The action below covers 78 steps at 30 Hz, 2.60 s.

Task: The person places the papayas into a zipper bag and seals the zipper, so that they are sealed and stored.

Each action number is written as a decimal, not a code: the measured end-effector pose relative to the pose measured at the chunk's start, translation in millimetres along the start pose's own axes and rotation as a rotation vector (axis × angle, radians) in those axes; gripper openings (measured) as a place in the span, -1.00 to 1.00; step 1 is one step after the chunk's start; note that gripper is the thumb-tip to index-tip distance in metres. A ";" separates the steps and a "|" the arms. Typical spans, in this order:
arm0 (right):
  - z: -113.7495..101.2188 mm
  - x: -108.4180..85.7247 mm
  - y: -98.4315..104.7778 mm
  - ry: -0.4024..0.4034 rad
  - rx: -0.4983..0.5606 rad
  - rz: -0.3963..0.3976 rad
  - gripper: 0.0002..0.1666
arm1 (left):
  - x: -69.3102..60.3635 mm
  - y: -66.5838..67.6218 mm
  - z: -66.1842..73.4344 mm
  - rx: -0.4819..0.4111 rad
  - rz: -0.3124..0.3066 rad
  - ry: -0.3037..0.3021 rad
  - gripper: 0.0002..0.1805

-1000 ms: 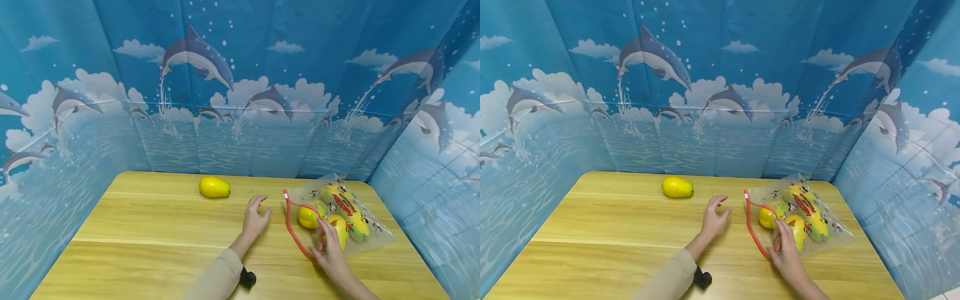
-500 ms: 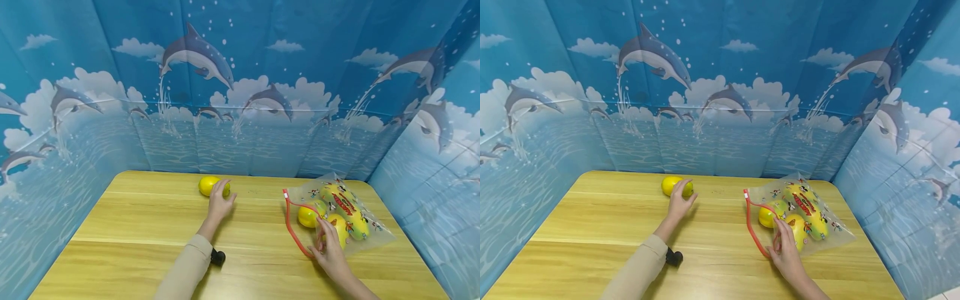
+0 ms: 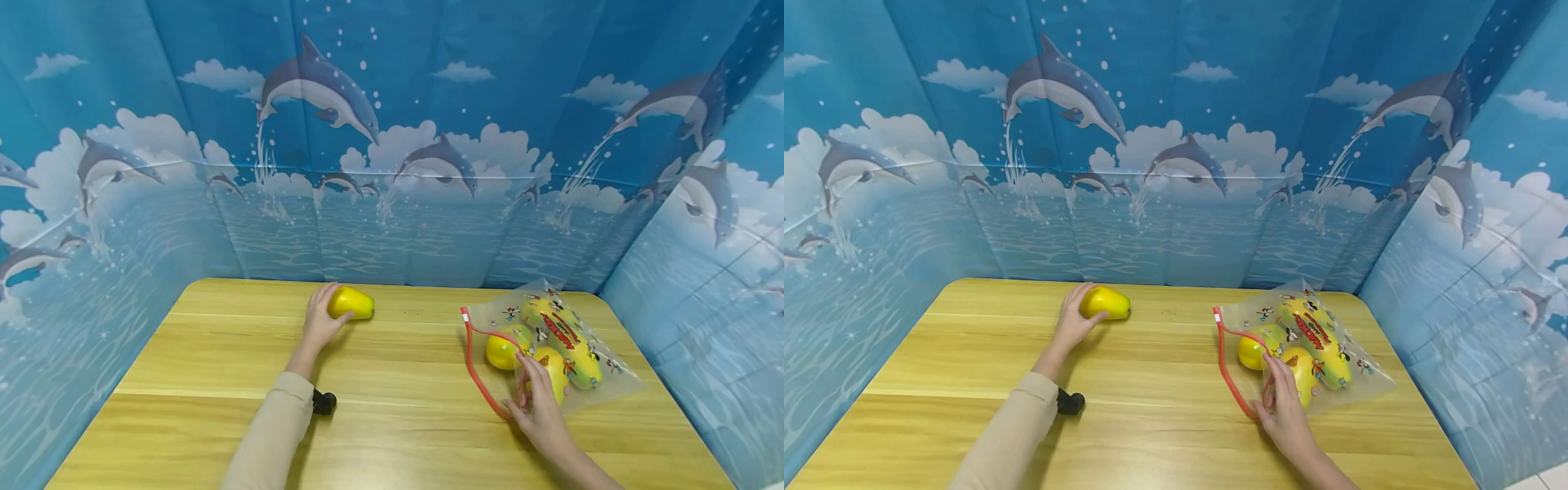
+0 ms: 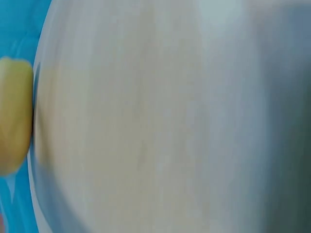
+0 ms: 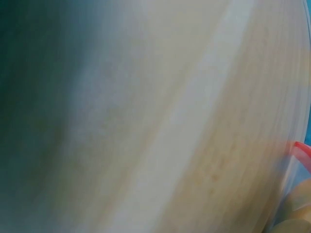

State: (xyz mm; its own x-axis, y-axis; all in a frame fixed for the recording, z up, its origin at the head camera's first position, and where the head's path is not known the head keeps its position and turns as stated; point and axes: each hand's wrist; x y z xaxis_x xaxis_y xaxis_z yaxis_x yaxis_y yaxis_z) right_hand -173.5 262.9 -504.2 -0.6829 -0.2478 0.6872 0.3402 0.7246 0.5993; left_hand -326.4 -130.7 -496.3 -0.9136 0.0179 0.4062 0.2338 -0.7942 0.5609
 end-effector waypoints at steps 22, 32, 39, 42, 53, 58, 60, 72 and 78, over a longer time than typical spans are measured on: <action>0.0 0.1 0.1 -0.033 -0.021 -0.001 0.24 | 8.1 18.4 -18.7 -0.163 -0.251 0.102 -0.24; -0.3 1.2 -0.5 -0.005 -0.010 0.008 0.25 | 4.0 15.9 -16.6 -0.255 -0.179 0.179 -0.30; -0.5 1.7 -0.3 0.000 -0.009 0.011 0.25 | 2.8 9.2 -4.7 -0.284 -0.091 0.212 -0.32; -0.3 2.0 -0.1 0.008 -0.013 0.015 0.25 | 3.0 5.0 4.8 -0.311 -0.082 0.222 -0.32; -1.7 2.3 0.2 -0.006 -0.017 -0.001 0.24 | -15.8 -3.2 63.2 -0.419 -0.173 0.197 -0.39; -1.2 1.9 0.3 -0.009 -0.022 -0.001 0.24 | -27.2 -12.1 83.1 -0.408 -0.250 0.142 -0.43; -0.9 1.9 0.1 -0.009 -0.022 0.004 0.24 | -29.1 -22.2 81.6 -0.415 -0.282 0.124 -0.44; 0.4 1.5 0.0 0.006 -0.029 0.010 0.24 | -46.5 -64.4 98.6 -0.438 -0.434 0.115 -0.43; 0.3 2.1 0.3 0.012 -0.021 0.011 0.24 | -56.4 -79.1 115.7 -0.427 -0.415 0.087 -0.45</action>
State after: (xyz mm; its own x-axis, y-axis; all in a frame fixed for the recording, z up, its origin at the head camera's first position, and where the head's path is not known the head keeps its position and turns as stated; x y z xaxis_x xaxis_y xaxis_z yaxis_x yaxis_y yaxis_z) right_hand -175.0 262.7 -502.7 -0.6714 -0.2472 0.6986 0.3616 0.7137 0.6000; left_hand -254.9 1.4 -480.2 -0.9281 0.3433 0.1444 -0.2863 -0.9056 0.3128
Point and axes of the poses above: each hand's wrist, its own x-axis towards the middle knuckle, its own y-axis out of the back of the hand, z = x × y, and after that the axes turned 5 degrees about y, right-handed
